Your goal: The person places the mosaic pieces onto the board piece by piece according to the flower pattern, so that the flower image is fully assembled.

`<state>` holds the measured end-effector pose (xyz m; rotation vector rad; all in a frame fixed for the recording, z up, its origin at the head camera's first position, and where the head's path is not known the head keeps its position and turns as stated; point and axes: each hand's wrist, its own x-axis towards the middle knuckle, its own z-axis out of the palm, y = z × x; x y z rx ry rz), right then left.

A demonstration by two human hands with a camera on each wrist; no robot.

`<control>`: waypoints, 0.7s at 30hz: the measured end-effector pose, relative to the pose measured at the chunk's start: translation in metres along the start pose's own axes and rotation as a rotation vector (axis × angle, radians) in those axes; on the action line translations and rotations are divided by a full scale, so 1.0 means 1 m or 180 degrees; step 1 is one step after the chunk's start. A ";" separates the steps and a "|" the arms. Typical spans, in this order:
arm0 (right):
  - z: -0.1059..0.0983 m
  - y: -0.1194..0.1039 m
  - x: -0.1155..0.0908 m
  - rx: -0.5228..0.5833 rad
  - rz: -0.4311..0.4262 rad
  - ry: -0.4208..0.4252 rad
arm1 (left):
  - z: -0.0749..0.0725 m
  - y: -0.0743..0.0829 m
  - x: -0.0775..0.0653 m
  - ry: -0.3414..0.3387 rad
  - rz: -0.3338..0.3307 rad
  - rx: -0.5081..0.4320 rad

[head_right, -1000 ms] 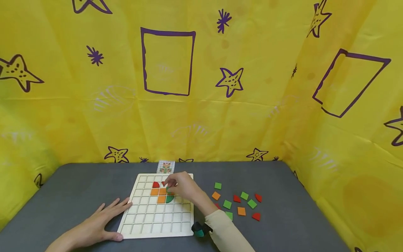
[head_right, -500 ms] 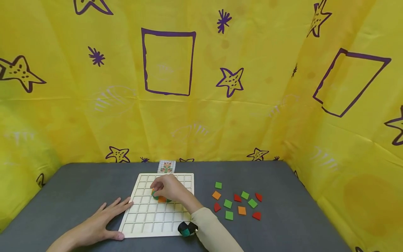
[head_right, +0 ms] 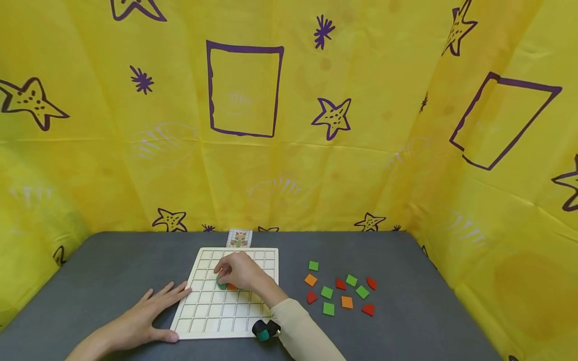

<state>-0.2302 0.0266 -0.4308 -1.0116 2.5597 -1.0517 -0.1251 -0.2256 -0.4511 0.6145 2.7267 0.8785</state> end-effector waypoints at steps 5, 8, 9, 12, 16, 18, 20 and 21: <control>0.002 0.000 0.001 -0.0150 0.0028 0.0037 | -0.001 0.001 0.000 0.0006 0.0013 -0.0028; 0.003 0.000 0.001 -0.0230 0.0003 0.0069 | 0.000 0.001 0.000 0.0007 0.0006 -0.0022; 0.004 0.000 0.001 -0.0250 -0.0006 0.0079 | 0.000 0.001 0.000 0.0005 -0.0003 -0.0023; 0.005 0.001 0.001 -0.0278 -0.0020 0.0090 | 0.000 0.001 0.000 -0.0008 -0.0027 -0.0018; 0.006 0.001 0.000 -0.0322 -0.0040 0.0088 | 0.000 0.000 0.000 -0.0021 -0.0045 -0.0014; 0.006 0.001 0.000 -0.0336 -0.0046 0.0092 | 0.000 0.000 0.000 -0.0025 -0.0051 -0.0006; 0.006 0.001 0.000 -0.0335 -0.0050 0.0098 | 0.000 0.000 0.001 -0.0031 -0.0057 0.0001; 0.006 0.001 0.000 -0.0329 -0.0049 0.0096 | 0.000 0.000 0.001 -0.0035 -0.0062 0.0005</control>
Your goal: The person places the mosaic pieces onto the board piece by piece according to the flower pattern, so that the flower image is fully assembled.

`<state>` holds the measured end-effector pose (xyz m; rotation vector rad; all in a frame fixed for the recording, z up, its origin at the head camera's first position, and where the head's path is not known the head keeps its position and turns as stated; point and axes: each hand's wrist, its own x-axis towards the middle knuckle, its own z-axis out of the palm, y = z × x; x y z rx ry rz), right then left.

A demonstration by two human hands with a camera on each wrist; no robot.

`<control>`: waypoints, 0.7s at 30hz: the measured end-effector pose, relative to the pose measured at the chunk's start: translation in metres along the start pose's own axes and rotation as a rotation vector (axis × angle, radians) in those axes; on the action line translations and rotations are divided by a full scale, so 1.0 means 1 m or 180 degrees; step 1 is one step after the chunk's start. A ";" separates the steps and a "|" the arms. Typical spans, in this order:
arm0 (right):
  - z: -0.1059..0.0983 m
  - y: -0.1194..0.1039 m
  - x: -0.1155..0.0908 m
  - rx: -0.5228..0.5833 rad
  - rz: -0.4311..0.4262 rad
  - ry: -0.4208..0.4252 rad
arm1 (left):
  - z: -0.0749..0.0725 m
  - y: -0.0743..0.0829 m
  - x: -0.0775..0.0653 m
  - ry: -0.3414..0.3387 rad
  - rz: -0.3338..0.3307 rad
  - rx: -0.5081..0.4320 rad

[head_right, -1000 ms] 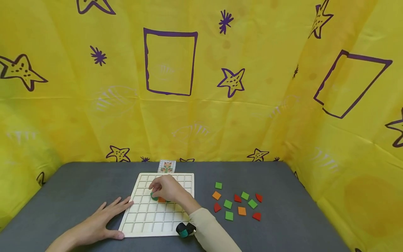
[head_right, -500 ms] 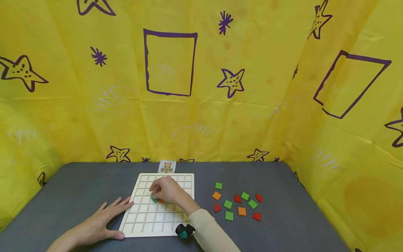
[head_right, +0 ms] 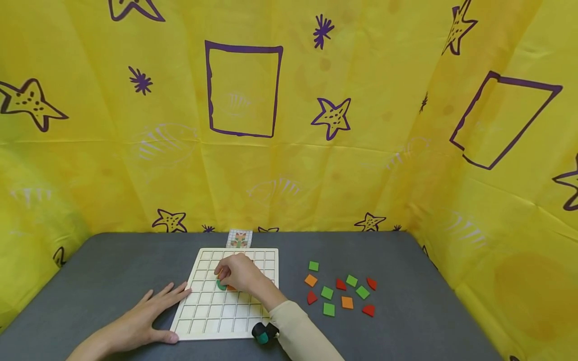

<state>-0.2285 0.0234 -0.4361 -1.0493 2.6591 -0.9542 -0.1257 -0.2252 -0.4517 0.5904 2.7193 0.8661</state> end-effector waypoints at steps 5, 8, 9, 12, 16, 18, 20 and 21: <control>-0.001 0.000 0.000 -0.0029 0.0011 -0.0001 | -0.001 0.000 0.001 0.0000 0.0004 -0.0009; -0.001 -0.001 0.000 -0.0054 -0.0002 0.0019 | -0.001 0.000 0.001 -0.0032 -0.0050 -0.0061; 0.000 -0.001 0.000 -0.0061 -0.0007 0.0024 | -0.001 0.000 0.001 -0.0045 -0.0078 -0.0080; 0.000 -0.001 0.000 -0.0063 -0.0010 0.0033 | -0.001 0.000 0.002 -0.0074 -0.0150 -0.0125; -0.002 0.000 -0.002 -0.0030 0.0006 0.0069 | -0.001 0.000 0.003 -0.0075 -0.0155 -0.0126; -0.003 0.002 -0.003 -0.0025 -0.0008 0.0094 | -0.001 0.000 0.003 -0.0077 -0.0153 -0.0124; -0.006 0.004 -0.006 0.0011 -0.0010 0.0105 | 0.000 0.000 0.003 -0.0076 -0.0150 -0.0116; -0.008 0.005 -0.007 0.0024 0.0003 0.0102 | 0.000 0.000 0.004 -0.0083 -0.0170 -0.0118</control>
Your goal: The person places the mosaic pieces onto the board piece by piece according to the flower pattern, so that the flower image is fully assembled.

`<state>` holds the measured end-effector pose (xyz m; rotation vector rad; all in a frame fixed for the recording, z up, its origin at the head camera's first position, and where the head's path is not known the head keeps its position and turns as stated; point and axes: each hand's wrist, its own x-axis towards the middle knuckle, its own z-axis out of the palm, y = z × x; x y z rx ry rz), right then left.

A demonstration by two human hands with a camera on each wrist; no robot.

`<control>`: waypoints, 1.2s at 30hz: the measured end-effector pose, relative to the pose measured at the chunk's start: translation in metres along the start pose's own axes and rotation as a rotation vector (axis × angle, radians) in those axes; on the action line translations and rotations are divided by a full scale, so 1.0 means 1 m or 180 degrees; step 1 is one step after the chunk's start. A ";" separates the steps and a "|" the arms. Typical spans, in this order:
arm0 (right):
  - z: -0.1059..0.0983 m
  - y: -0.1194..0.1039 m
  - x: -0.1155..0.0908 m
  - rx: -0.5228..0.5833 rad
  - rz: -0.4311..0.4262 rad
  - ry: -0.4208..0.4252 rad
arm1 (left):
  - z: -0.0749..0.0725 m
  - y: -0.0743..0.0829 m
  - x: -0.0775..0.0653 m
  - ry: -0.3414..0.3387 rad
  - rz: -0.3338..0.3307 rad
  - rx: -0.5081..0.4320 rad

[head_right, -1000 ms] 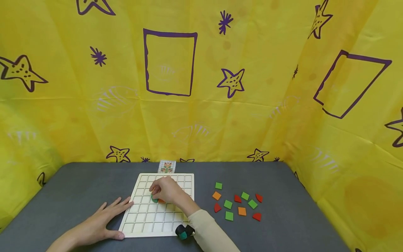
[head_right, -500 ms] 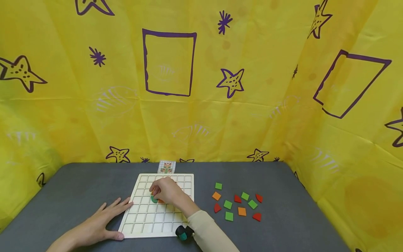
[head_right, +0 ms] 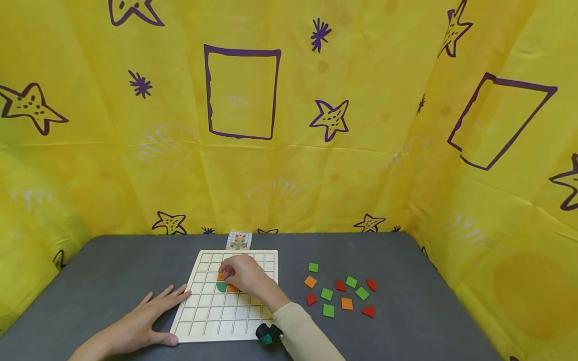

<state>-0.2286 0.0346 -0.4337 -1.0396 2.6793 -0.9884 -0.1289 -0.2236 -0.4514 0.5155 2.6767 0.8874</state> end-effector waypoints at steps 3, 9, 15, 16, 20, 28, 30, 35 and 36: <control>-0.006 0.005 -0.004 -0.0012 0.0045 0.0037 | 0.000 0.001 0.000 -0.0021 -0.0056 0.0013; -0.023 0.022 -0.016 0.0022 0.0123 0.0199 | 0.000 0.003 0.000 -0.0032 -0.0213 0.0030; -0.040 0.043 -0.029 -0.0087 0.0089 0.0379 | -0.001 0.003 0.000 -0.0025 -0.0233 0.0057; -0.042 0.047 -0.031 -0.0107 0.0088 0.0407 | -0.001 0.002 0.000 -0.0027 -0.0220 0.0056; -0.053 0.062 -0.041 -0.0152 0.0002 0.0522 | 0.000 0.003 -0.001 -0.0017 -0.0133 0.0021; -0.083 0.089 -0.063 -0.0266 0.0037 0.0584 | 0.001 0.003 0.000 -0.0015 -0.0082 0.0010; -0.090 0.095 -0.068 -0.0308 0.0091 0.0588 | 0.001 0.003 -0.001 0.0000 -0.0071 0.0018; -0.103 0.110 -0.083 -0.0440 0.0240 0.0514 | 0.000 0.003 -0.001 0.0008 -0.0069 0.0028; -0.105 0.113 -0.086 -0.0482 0.0262 0.0486 | 0.000 0.003 -0.001 0.0004 -0.0068 0.0035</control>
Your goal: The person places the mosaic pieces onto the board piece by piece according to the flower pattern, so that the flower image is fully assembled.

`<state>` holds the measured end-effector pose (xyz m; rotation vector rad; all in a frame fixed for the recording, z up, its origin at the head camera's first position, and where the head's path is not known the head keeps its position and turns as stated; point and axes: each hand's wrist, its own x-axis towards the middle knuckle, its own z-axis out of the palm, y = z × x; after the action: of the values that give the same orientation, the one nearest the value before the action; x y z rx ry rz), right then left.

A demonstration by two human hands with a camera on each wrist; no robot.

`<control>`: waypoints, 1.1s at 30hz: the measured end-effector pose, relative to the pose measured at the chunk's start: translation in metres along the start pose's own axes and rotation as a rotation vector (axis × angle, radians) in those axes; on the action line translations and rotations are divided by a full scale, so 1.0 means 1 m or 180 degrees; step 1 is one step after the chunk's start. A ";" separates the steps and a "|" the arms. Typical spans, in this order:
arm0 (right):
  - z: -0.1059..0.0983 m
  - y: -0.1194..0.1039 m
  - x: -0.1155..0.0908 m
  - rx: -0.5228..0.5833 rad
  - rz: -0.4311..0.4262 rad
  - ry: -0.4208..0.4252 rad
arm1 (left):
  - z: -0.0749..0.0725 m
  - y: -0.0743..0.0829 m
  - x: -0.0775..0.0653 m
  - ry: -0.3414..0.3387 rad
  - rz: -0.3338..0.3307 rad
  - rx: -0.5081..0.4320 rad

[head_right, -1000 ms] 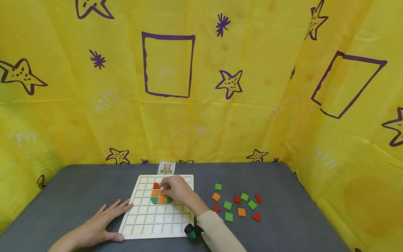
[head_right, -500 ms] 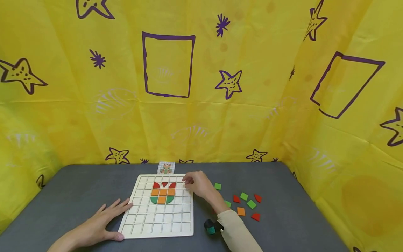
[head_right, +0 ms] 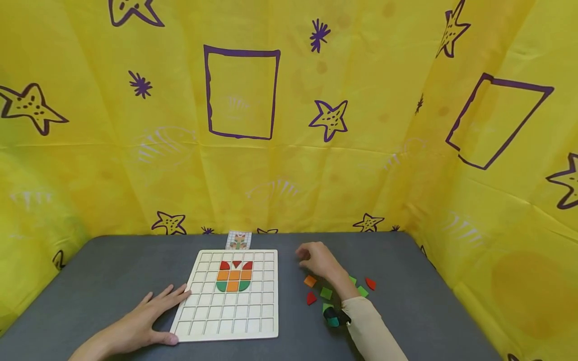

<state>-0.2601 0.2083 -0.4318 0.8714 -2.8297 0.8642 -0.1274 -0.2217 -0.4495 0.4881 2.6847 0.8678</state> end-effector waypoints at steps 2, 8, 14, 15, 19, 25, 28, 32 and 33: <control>-0.004 0.007 -0.006 -0.0075 0.0033 -0.0070 | 0.000 0.000 0.001 -0.0004 0.0007 0.0025; -0.016 0.024 -0.021 -0.0036 0.0050 -0.0250 | 0.001 0.001 0.002 -0.0030 -0.0011 -0.0010; -0.019 0.030 -0.026 0.0145 0.0015 -0.0328 | 0.001 0.000 0.000 -0.0008 -0.0014 -0.0016; -0.018 0.030 -0.026 0.0152 -0.0002 -0.0325 | 0.001 0.000 0.000 -0.0005 -0.0020 -0.0013; -0.016 0.028 -0.025 0.0136 -0.0057 -0.0259 | 0.000 0.000 -0.001 -0.0021 -0.0090 -0.0029; -0.015 0.023 -0.022 0.0173 -0.0090 -0.0076 | 0.000 0.000 0.000 -0.0024 -0.0095 -0.0032; -0.016 0.020 -0.020 0.0258 -0.0025 -0.0025 | 0.000 0.001 0.000 -0.0011 -0.0063 -0.0037; -0.018 0.013 -0.019 0.0320 0.0050 -0.0038 | 0.000 0.002 -0.001 0.0013 -0.0106 -0.0016; -0.019 0.011 -0.019 0.0325 0.0052 -0.0033 | 0.000 0.003 -0.001 0.0021 -0.0104 -0.0006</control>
<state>-0.2523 0.2355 -0.4254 0.8677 -2.8271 1.0171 -0.1258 -0.2202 -0.4479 0.4405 2.6897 0.8645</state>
